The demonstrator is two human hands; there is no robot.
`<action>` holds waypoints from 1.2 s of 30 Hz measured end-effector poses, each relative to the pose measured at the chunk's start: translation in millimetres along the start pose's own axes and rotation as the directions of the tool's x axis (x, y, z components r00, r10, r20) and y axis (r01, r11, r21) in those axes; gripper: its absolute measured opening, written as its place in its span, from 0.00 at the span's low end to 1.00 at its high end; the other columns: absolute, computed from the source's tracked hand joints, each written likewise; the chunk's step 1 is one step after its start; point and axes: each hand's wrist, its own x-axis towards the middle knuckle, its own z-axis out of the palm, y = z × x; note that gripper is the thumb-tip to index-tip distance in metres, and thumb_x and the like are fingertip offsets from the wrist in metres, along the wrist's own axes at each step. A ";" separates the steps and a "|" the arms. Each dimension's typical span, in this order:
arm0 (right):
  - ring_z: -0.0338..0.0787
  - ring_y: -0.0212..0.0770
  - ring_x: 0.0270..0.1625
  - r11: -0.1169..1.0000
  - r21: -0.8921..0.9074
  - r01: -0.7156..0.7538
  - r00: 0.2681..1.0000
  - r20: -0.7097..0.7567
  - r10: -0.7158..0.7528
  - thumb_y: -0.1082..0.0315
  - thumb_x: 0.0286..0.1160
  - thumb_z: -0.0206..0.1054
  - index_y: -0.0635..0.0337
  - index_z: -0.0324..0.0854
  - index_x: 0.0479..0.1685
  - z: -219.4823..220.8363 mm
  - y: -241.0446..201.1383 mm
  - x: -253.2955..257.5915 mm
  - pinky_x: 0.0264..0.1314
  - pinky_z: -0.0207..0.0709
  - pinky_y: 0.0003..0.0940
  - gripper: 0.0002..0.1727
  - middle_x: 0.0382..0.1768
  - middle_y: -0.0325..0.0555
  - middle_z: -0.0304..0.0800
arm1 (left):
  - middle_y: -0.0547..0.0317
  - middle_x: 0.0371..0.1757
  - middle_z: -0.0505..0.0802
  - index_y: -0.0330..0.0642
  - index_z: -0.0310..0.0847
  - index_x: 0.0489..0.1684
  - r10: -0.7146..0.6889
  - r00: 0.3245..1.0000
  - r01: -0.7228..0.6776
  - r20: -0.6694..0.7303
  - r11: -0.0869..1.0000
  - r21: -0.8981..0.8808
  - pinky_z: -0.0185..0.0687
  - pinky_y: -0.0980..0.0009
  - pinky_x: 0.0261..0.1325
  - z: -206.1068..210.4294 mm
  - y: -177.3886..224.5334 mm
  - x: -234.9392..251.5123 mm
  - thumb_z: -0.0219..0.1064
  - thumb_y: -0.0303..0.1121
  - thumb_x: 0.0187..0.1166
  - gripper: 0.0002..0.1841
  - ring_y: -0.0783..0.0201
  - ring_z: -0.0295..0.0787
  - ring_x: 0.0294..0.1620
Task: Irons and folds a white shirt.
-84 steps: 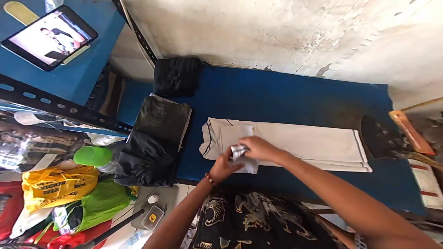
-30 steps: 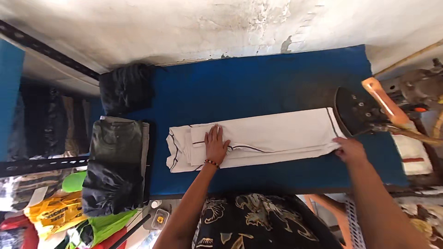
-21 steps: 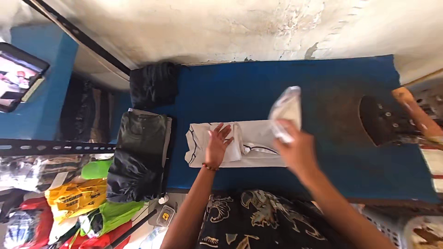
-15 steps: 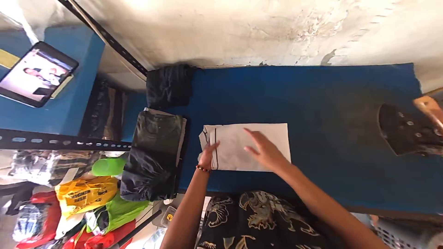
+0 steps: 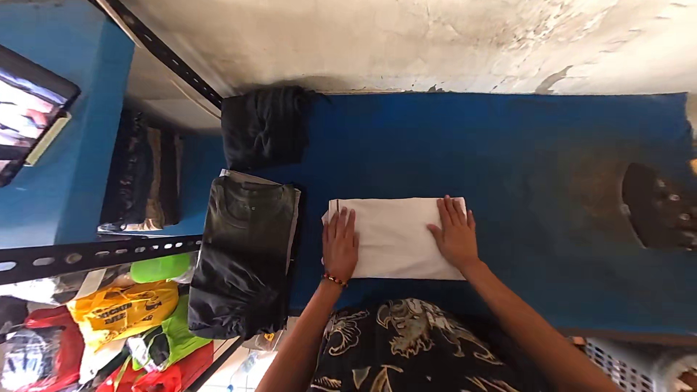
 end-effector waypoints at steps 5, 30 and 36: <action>0.52 0.62 0.95 0.999 0.032 -0.009 0.998 -0.059 0.010 0.40 0.88 0.42 0.64 0.55 0.93 -7.1 5.0 -8.5 0.90 0.44 0.70 0.43 0.93 0.60 0.55 | 0.42 0.87 0.73 0.32 0.68 0.85 0.092 0.996 -0.091 -0.017 0.995 0.047 0.51 0.32 0.86 26.3 -25.5 -4.4 0.50 0.43 0.90 0.30 0.36 0.65 0.88; 0.90 0.52 0.28 0.558 -0.157 0.815 0.579 0.214 -0.786 0.83 0.70 0.64 0.64 0.86 0.31 -252.0 -19.0 -44.4 0.23 0.81 0.44 0.07 0.29 0.53 0.87 | 0.54 0.42 0.90 0.38 0.72 0.66 0.111 0.763 0.595 0.637 0.265 -0.758 0.88 0.68 0.42 -25.7 233.0 164.3 0.53 0.33 0.91 0.13 0.67 0.90 0.37; 0.91 0.68 0.58 0.836 0.174 0.520 0.767 0.336 -0.547 0.76 0.75 0.70 0.68 0.86 0.63 -105.1 72.0 -134.8 0.53 0.85 0.65 0.18 0.56 0.66 0.90 | 0.32 0.68 0.84 0.33 0.68 0.80 -0.294 0.810 0.576 0.507 0.559 -0.597 0.79 0.46 0.63 75.5 207.6 115.6 0.67 0.31 0.83 0.27 0.44 0.83 0.61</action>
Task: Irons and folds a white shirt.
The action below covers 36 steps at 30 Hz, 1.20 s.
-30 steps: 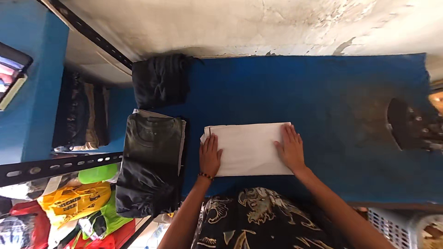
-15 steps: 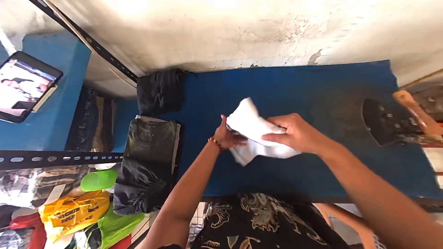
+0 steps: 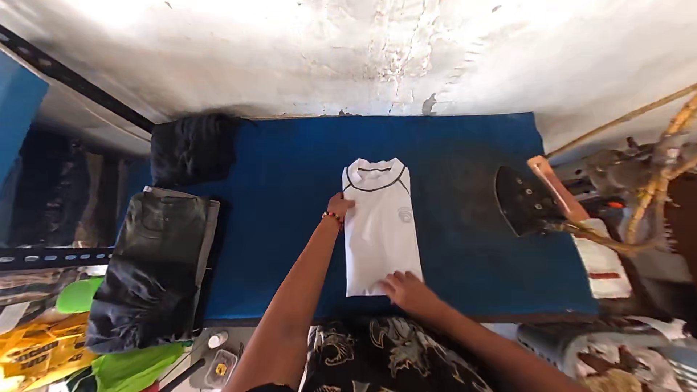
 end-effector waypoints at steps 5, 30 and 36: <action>0.88 0.67 0.69 0.943 -0.068 -0.325 0.894 -0.348 0.283 0.52 0.78 0.68 0.62 0.84 0.70 -44.5 70.5 -55.0 0.66 0.77 0.71 0.28 0.69 0.62 0.87 | 0.27 0.80 0.74 0.27 0.60 0.84 0.309 0.870 -0.186 -0.384 0.927 0.325 0.68 0.45 0.83 38.5 -25.6 -53.0 0.70 0.32 0.79 0.35 0.36 0.71 0.82; 0.89 0.35 0.24 0.534 0.485 -0.692 0.689 0.225 0.689 0.53 0.71 0.80 0.70 0.79 0.55 -208.6 84.5 162.3 0.33 0.87 0.31 0.29 0.26 0.44 0.90 | 0.58 0.87 0.77 0.52 0.74 0.84 0.740 0.290 -0.871 0.607 -0.059 0.488 0.58 0.35 0.85 78.0 -184.5 -115.7 0.71 0.46 0.78 0.32 0.51 0.68 0.89; 0.91 0.66 0.46 0.734 0.031 -0.678 0.735 0.066 0.675 0.53 0.80 0.70 0.75 0.82 0.50 -161.3 76.5 228.5 0.51 0.82 0.67 0.26 0.44 0.69 0.89 | 0.62 0.88 0.75 0.55 0.73 0.85 0.744 0.292 -0.867 0.601 -0.060 0.495 0.55 0.37 0.86 79.4 -190.6 -113.4 0.64 0.46 0.84 0.28 0.53 0.65 0.90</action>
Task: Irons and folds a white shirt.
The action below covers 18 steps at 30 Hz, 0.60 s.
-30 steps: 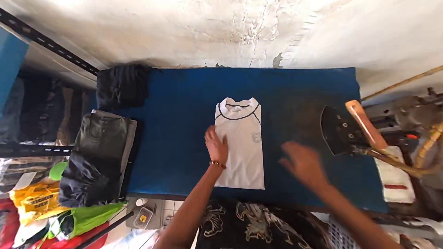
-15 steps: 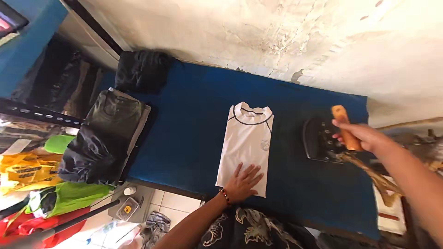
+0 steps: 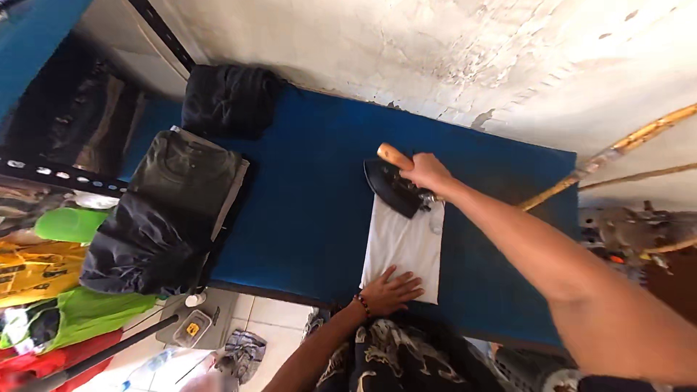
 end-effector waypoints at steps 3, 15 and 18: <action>0.91 0.65 0.47 0.997 -0.062 0.044 0.998 -0.043 -0.047 0.56 0.82 0.68 0.73 0.82 0.50 -17.5 -5.2 -2.1 0.51 0.82 0.65 0.22 0.44 0.68 0.88 | 0.58 0.87 0.76 0.53 0.75 0.83 -0.003 1.000 0.003 -0.001 1.000 -0.025 0.56 0.35 0.85 -8.2 1.7 4.1 0.70 0.44 0.79 0.30 0.51 0.67 0.89; 0.91 0.56 0.39 0.919 0.326 -0.220 0.945 -0.161 0.283 0.59 0.84 0.66 0.75 0.82 0.54 -19.8 131.5 -19.1 0.49 0.84 0.58 0.22 0.41 0.65 0.89 | 0.55 0.86 0.78 0.47 0.75 0.83 -0.050 0.997 0.054 0.051 0.996 -0.071 0.57 0.34 0.85 -17.6 2.9 7.6 0.71 0.46 0.78 0.32 0.50 0.69 0.88; 0.88 0.44 0.30 0.847 0.423 -0.323 0.892 -0.163 0.421 0.55 0.82 0.69 0.76 0.80 0.55 -36.8 170.3 -25.7 0.42 0.85 0.46 0.25 0.35 0.57 0.88 | 0.42 0.77 0.85 0.35 0.81 0.74 -0.464 0.876 0.437 -0.132 0.879 -0.189 0.70 0.36 0.78 -50.6 16.7 0.7 0.69 0.40 0.77 0.28 0.41 0.81 0.78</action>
